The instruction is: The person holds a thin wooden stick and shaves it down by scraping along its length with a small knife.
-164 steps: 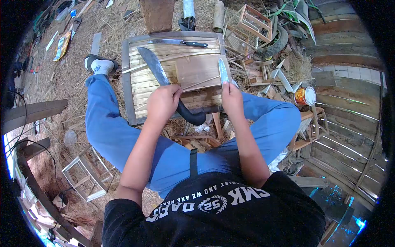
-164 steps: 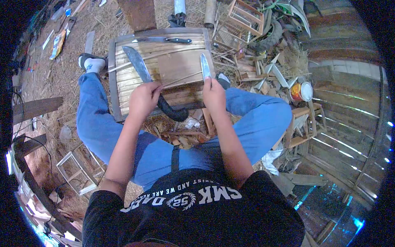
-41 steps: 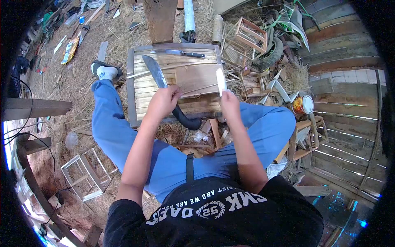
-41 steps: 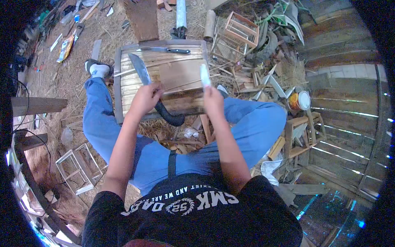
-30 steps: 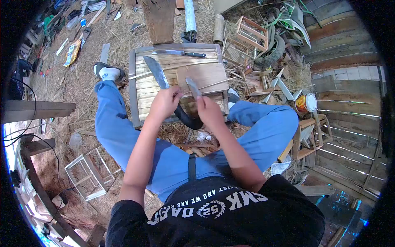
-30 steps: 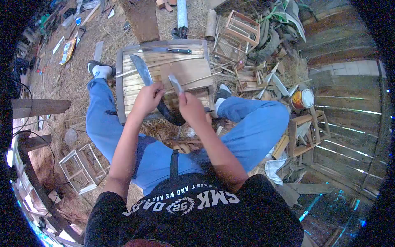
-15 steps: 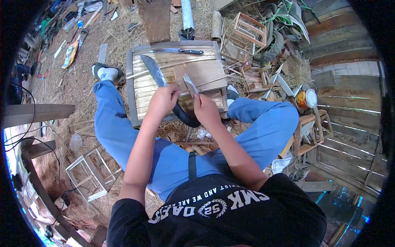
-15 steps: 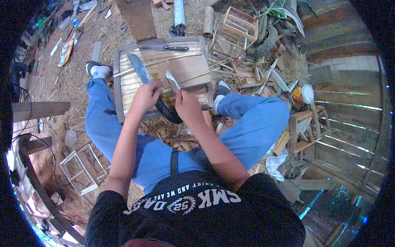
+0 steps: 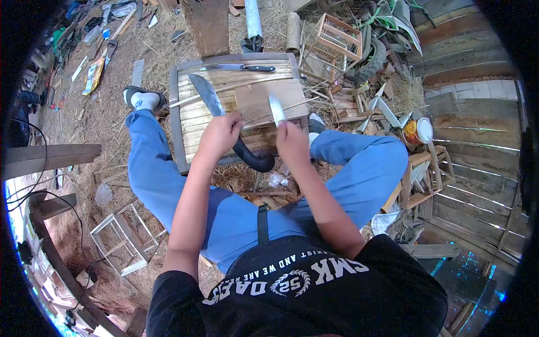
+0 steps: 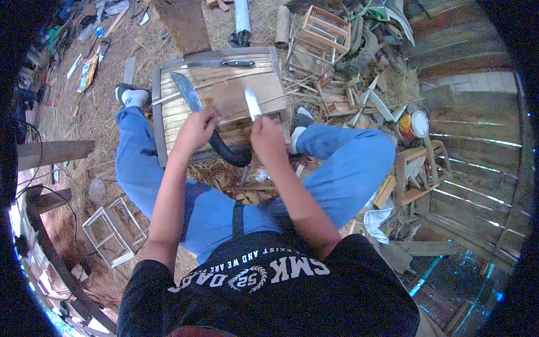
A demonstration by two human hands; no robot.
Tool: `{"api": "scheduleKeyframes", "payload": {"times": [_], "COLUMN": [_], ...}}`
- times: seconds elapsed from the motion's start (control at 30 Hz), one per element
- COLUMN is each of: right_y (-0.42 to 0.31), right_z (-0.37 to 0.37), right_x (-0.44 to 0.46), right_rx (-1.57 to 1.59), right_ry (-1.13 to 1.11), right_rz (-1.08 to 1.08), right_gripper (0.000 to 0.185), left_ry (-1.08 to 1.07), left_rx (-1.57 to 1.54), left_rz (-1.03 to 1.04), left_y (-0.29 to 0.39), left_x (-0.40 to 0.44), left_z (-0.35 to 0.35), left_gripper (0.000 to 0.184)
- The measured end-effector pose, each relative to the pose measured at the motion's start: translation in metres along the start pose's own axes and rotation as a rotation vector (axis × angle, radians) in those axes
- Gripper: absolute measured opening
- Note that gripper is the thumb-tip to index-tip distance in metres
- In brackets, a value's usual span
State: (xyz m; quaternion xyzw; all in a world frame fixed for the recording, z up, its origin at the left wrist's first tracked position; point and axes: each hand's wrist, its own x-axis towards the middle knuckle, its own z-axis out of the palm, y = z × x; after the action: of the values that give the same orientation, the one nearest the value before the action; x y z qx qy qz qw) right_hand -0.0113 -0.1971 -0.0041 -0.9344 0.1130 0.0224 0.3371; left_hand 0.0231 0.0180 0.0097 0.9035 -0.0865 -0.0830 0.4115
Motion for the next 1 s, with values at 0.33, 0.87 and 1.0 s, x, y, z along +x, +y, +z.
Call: {"api": "scheduleKeyframes", "payload": {"times": [0.33,0.87,1.0], "right_y": [0.040,0.042,0.038], "right_z": [-0.044,-0.039,-0.020], "right_x": [0.044,0.043,0.034], "right_rx": [0.030,0.091,0.152], "right_ry": [0.090,-0.001,0.057], "right_rz": [0.103,0.113,0.116], "right_gripper": [0.046,0.045,0.045], "left_ry": [-0.040,-0.062,-0.012], "left_rx": [-0.017,-0.044,-0.033], "left_rz": [-0.031,-0.039,0.028], "left_y": [0.000,0.001,-0.009], "left_x": [0.001,0.003,0.003], "left_z": [-0.001,-0.005,0.003], "left_gripper": [0.020,0.020,0.021]}}
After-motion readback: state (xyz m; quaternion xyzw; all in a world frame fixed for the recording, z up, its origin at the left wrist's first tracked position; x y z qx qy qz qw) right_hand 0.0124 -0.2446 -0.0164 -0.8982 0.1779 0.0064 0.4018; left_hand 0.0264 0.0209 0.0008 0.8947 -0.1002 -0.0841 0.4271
